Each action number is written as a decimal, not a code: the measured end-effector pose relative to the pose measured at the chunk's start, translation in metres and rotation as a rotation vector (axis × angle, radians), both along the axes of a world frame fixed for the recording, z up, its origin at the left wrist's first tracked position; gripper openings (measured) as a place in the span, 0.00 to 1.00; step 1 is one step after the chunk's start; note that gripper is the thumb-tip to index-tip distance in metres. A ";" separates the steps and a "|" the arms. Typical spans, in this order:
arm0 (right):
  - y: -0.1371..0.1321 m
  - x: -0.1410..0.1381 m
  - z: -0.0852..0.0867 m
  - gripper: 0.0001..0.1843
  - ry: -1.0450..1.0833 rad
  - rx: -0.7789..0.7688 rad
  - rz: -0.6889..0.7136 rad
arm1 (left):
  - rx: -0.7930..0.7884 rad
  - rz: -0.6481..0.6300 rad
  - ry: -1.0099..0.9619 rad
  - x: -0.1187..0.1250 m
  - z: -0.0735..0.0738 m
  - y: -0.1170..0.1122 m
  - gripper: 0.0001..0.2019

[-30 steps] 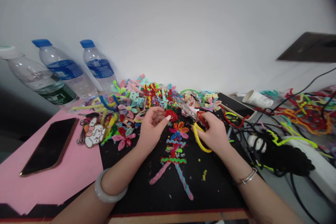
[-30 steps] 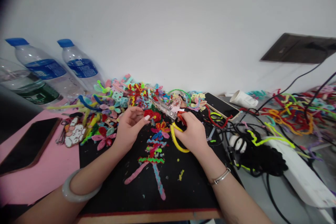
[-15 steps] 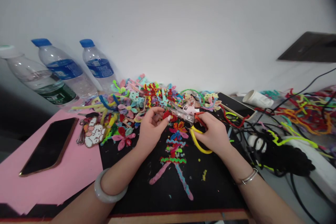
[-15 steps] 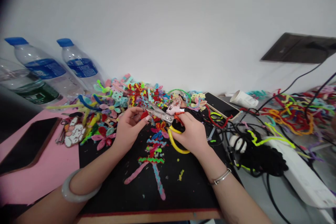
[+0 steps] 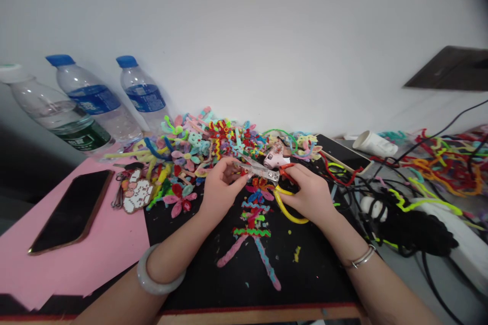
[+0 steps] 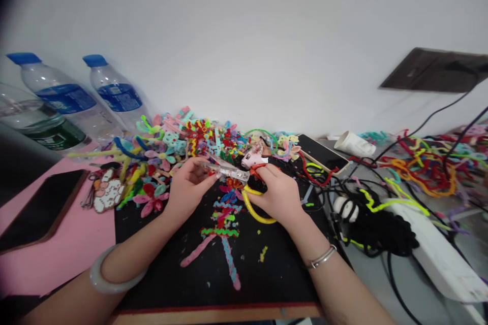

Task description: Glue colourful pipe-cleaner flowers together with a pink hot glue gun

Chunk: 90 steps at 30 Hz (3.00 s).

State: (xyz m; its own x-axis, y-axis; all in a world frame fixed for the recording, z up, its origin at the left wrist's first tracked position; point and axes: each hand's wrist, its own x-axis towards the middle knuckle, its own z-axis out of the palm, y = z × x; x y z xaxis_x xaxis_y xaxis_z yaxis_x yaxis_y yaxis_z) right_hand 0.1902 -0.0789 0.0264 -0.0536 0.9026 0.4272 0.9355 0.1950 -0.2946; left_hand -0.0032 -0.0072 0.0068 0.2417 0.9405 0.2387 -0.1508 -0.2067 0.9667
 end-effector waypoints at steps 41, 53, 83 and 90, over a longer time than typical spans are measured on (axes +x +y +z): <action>0.003 0.001 -0.001 0.10 0.085 -0.037 -0.099 | -0.379 -0.122 -0.189 0.001 0.005 0.001 0.16; 0.004 0.003 -0.004 0.11 0.145 -0.028 -0.105 | -0.238 -0.090 -0.146 0.003 0.006 0.000 0.15; 0.003 0.000 -0.004 0.11 0.181 -0.018 -0.101 | -0.318 -0.079 -0.123 0.001 0.002 0.001 0.10; 0.003 -0.001 -0.002 0.11 0.121 -0.047 -0.099 | -0.414 -0.094 -0.258 0.001 0.003 0.002 0.09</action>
